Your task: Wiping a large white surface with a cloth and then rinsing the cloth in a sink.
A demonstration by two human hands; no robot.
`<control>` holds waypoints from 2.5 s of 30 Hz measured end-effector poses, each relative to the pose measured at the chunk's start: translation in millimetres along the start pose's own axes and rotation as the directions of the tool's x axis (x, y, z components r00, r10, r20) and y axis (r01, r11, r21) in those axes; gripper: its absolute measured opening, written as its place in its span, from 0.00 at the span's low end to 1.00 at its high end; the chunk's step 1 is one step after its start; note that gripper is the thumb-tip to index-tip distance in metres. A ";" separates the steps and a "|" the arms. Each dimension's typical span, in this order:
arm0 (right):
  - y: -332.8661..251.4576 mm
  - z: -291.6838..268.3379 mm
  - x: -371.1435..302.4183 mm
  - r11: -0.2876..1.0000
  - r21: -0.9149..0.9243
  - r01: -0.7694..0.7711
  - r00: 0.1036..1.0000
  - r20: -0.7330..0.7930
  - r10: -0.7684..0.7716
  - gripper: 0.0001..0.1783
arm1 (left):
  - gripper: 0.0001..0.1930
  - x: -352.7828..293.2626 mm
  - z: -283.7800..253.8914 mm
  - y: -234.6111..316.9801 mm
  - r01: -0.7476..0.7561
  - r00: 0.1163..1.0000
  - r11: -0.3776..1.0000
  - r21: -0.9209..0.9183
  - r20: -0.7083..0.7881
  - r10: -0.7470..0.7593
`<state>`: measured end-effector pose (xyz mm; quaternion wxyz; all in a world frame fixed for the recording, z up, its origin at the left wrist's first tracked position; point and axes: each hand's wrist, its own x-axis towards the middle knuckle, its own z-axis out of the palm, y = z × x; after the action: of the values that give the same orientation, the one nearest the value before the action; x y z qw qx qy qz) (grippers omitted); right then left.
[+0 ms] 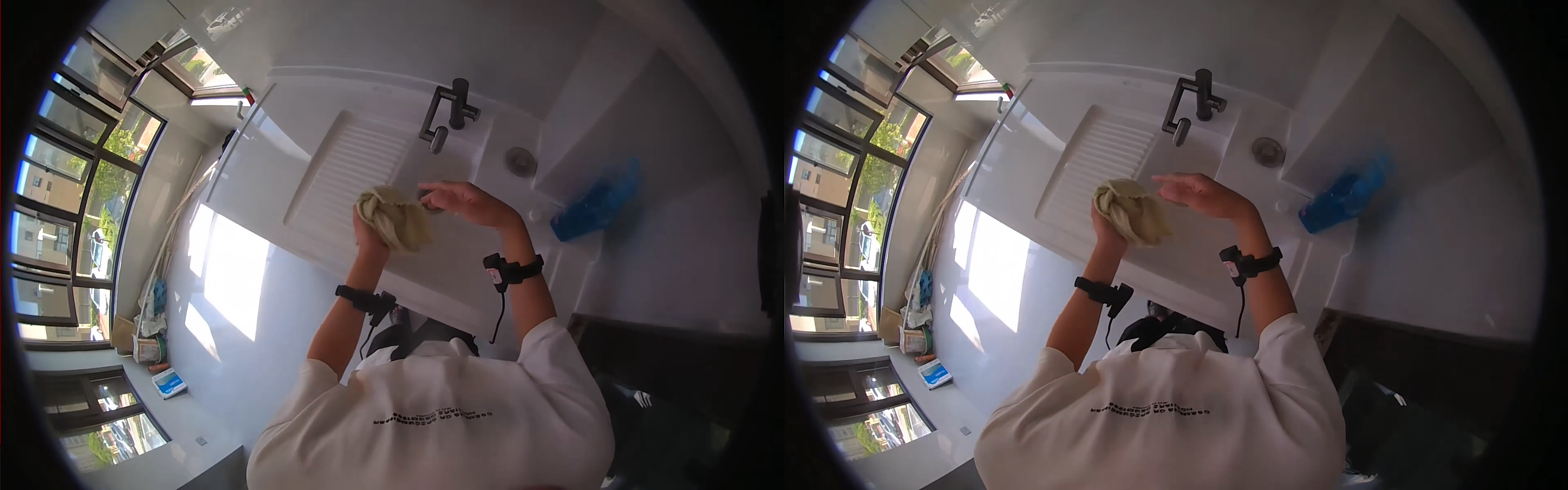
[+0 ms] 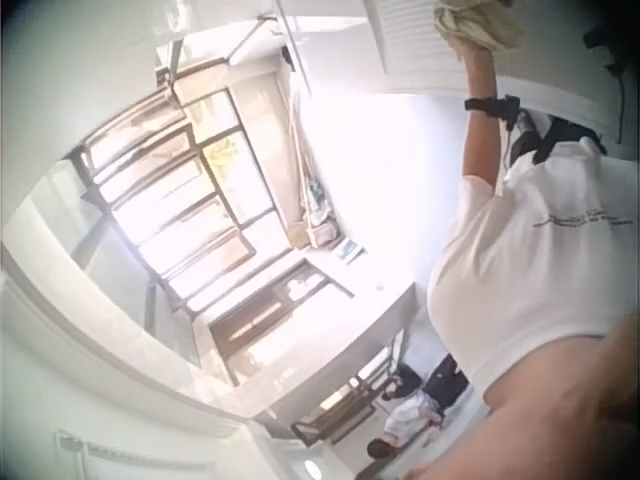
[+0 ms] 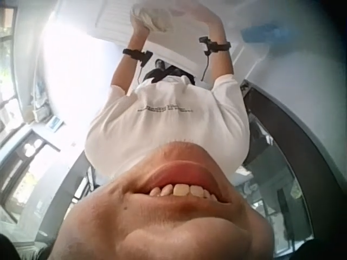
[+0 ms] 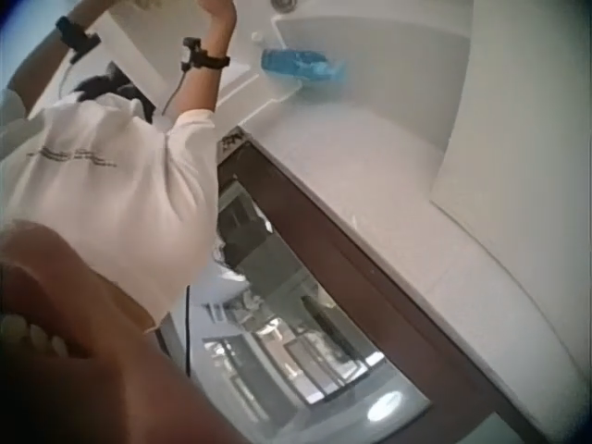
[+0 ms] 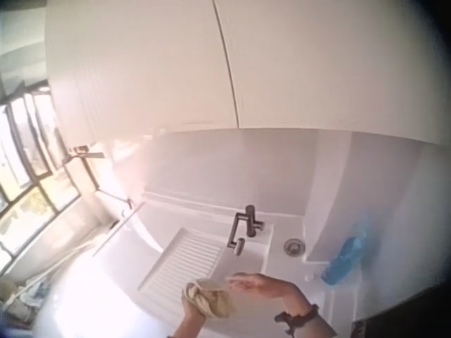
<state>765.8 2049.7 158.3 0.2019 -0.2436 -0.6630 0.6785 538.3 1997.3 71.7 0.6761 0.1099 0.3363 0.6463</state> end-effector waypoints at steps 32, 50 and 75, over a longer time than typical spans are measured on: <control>151.7 -33.7 101.6 0.975 0.124 0.186 0.349 -0.936 0.052 0.16 | 0.29 206.8 -40.7 -62.3 0.008 0.999 0.176 0.984 -0.017 0.047; 204.7 11.5 116.0 0.344 0.695 0.632 0.561 -0.716 0.415 0.41 | 0.25 218.8 -26.8 -115.6 -0.299 0.932 0.042 0.953 0.301 -0.202; 253.7 -4.2 195.2 0.637 0.526 0.563 0.137 -0.820 0.555 0.31 | 0.14 224.5 -72.2 -93.3 -0.796 0.543 -0.255 0.548 0.834 0.097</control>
<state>624.7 2159.6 -107.2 0.6670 -0.5092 0.0082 0.5438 556.1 2176.3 -107.1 0.1251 0.8233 0.4093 0.3729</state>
